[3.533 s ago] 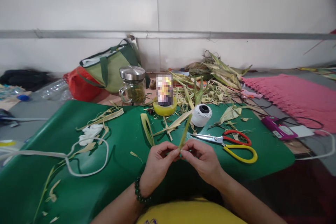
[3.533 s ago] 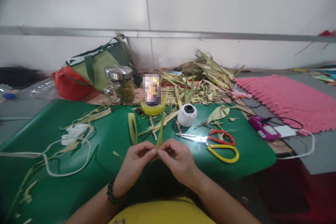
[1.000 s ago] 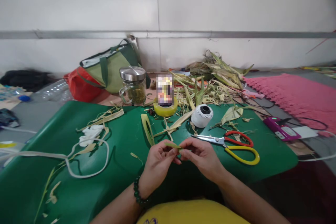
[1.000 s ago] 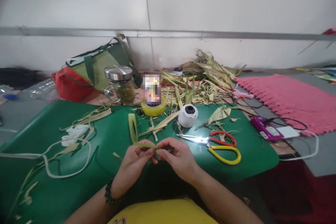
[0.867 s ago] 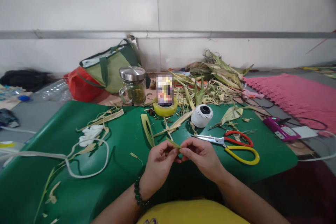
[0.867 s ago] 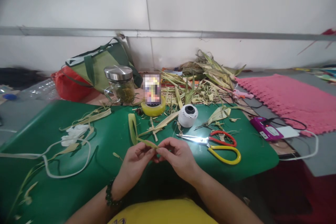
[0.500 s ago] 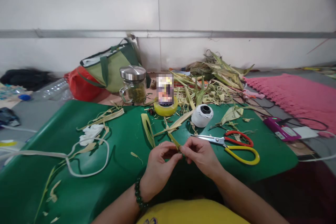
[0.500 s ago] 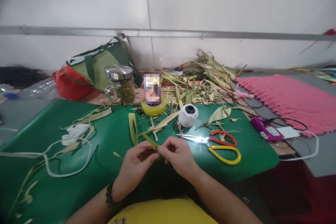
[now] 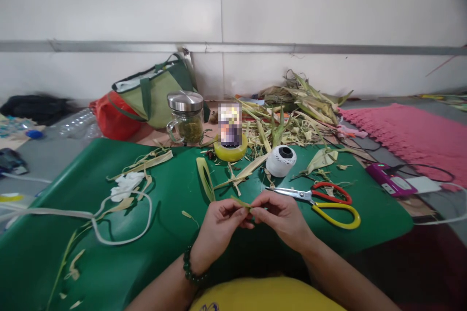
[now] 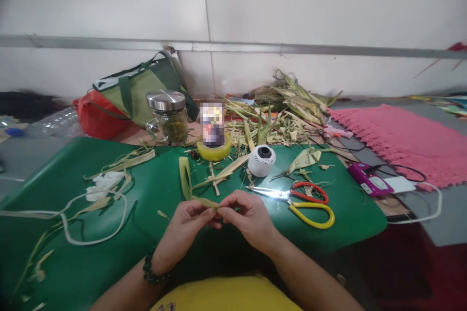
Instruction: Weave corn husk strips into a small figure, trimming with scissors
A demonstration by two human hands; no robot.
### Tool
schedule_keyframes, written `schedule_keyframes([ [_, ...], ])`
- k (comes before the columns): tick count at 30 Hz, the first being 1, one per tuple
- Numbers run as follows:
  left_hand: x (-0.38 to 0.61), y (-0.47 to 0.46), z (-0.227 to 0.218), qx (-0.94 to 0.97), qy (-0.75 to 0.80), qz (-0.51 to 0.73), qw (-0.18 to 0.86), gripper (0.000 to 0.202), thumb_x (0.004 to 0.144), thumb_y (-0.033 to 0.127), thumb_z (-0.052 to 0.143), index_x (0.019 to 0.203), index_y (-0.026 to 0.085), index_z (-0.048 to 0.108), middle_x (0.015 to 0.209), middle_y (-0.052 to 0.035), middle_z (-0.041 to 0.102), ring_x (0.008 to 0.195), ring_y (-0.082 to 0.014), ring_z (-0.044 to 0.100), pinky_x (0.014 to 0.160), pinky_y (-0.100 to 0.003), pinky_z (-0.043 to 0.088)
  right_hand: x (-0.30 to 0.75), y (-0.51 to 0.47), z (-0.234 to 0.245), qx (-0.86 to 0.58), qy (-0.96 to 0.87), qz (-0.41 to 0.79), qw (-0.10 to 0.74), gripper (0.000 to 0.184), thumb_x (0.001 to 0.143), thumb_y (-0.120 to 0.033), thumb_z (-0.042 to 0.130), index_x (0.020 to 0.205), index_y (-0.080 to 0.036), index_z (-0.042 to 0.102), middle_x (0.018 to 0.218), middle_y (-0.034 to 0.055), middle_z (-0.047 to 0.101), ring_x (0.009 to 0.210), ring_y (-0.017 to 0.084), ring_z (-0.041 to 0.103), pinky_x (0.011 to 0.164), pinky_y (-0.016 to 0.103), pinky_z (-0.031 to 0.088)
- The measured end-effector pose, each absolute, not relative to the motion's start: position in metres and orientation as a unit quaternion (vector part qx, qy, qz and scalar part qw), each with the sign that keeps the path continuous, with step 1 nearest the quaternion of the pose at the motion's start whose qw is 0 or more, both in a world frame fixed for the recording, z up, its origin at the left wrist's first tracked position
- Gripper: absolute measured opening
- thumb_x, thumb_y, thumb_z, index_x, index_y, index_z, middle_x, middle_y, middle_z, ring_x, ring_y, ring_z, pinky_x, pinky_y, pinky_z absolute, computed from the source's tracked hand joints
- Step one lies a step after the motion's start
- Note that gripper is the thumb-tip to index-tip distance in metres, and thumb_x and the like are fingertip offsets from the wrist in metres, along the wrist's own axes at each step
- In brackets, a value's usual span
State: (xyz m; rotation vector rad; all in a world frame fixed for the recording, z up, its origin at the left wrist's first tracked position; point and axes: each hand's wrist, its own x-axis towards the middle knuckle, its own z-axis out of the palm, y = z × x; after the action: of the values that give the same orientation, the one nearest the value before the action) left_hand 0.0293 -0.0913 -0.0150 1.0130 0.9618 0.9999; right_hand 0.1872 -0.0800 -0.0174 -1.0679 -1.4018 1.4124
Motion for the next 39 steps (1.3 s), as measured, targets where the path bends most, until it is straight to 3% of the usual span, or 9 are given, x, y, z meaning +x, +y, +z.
schedule_keyframes([
  [9,0.031,-0.098,-0.016,0.588,0.478,0.471,0.451,0.012,0.075,0.022,0.064,0.071,0.015,0.072,0.069,-0.0063,0.069,0.065,-0.0160,0.064,0.060,-0.022,0.052,0.182,-0.078,-0.021,-0.473,-0.537,0.564,0.411,0.032,0.066,-0.044,0.073,0.062,-0.017,0.056,0.051,-0.0040,0.054,0.045,0.008,0.047,0.043,0.020,0.037],
  [14,0.027,-0.095,-0.009,0.534,0.445,0.441,0.568,0.021,0.076,0.032,0.064,0.070,0.013,0.071,0.064,-0.0057,0.068,0.058,-0.0157,0.064,0.057,-0.023,0.053,0.187,-0.079,-0.020,-0.406,-0.526,0.632,0.400,0.032,0.065,-0.040,0.075,0.083,-0.017,0.064,0.063,-0.0028,0.058,0.053,0.009,0.053,0.051,0.022,0.044],
  [17,0.028,-0.095,-0.005,0.532,0.442,0.420,0.588,0.023,0.077,0.033,0.063,0.070,0.013,0.070,0.064,-0.0058,0.069,0.058,-0.0154,0.063,0.057,-0.023,0.053,0.188,-0.081,-0.018,-0.416,-0.553,0.590,0.417,0.024,0.068,-0.038,0.073,0.074,-0.016,0.066,0.065,-0.0012,0.059,0.053,0.009,0.053,0.051,0.022,0.044],
  [24,0.030,-0.100,-0.007,0.580,0.482,0.452,0.476,0.011,0.073,0.024,0.065,0.069,0.014,0.070,0.068,-0.0058,0.068,0.062,-0.0159,0.064,0.059,-0.023,0.053,0.181,-0.085,-0.021,-0.463,-0.536,0.556,0.435,0.031,0.066,-0.043,0.074,0.062,-0.016,0.058,0.052,-0.0029,0.057,0.047,0.009,0.051,0.046,0.021,0.041],
  [27,0.029,-0.099,-0.009,0.535,0.485,0.456,0.521,0.012,0.069,0.026,0.068,0.066,0.014,0.069,0.063,-0.0044,0.068,0.058,-0.0161,0.065,0.056,-0.023,0.053,0.182,-0.083,-0.022,-0.452,-0.517,0.585,0.432,0.036,0.065,-0.047,0.074,0.062,-0.016,0.056,0.053,-0.0036,0.056,0.046,0.009,0.052,0.046,0.021,0.042],
  [32,0.025,-0.093,-0.005,0.473,0.468,0.426,0.613,0.021,0.065,0.034,0.074,0.064,0.013,0.068,0.057,-0.0029,0.068,0.052,-0.0153,0.064,0.054,-0.024,0.052,0.191,-0.081,-0.017,-0.395,-0.505,0.666,0.381,0.038,0.070,-0.049,0.069,0.087,-0.016,0.063,0.066,-0.0011,0.061,0.054,0.009,0.057,0.052,0.022,0.047],
  [35,0.023,-0.092,-0.003,0.474,0.459,0.412,0.628,0.024,0.063,0.036,0.075,0.064,0.013,0.068,0.054,-0.0027,0.067,0.051,-0.0141,0.062,0.054,-0.023,0.051,0.190,-0.082,-0.015,-0.384,-0.537,0.654,0.370,0.030,0.067,-0.038,0.075,0.083,-0.016,0.064,0.069,-0.0002,0.061,0.061,0.010,0.058,0.053,0.021,0.047],
  [39,0.022,-0.091,-0.003,0.482,0.456,0.403,0.630,0.026,0.064,0.037,0.074,0.063,0.012,0.066,0.057,-0.0037,0.068,0.052,-0.0136,0.062,0.054,-0.023,0.050,0.187,-0.085,-0.015,-0.404,-0.546,0.618,0.395,0.024,0.068,-0.036,0.073,0.076,-0.016,0.063,0.068,-0.0009,0.060,0.060,0.011,0.058,0.055,0.023,0.048],
])
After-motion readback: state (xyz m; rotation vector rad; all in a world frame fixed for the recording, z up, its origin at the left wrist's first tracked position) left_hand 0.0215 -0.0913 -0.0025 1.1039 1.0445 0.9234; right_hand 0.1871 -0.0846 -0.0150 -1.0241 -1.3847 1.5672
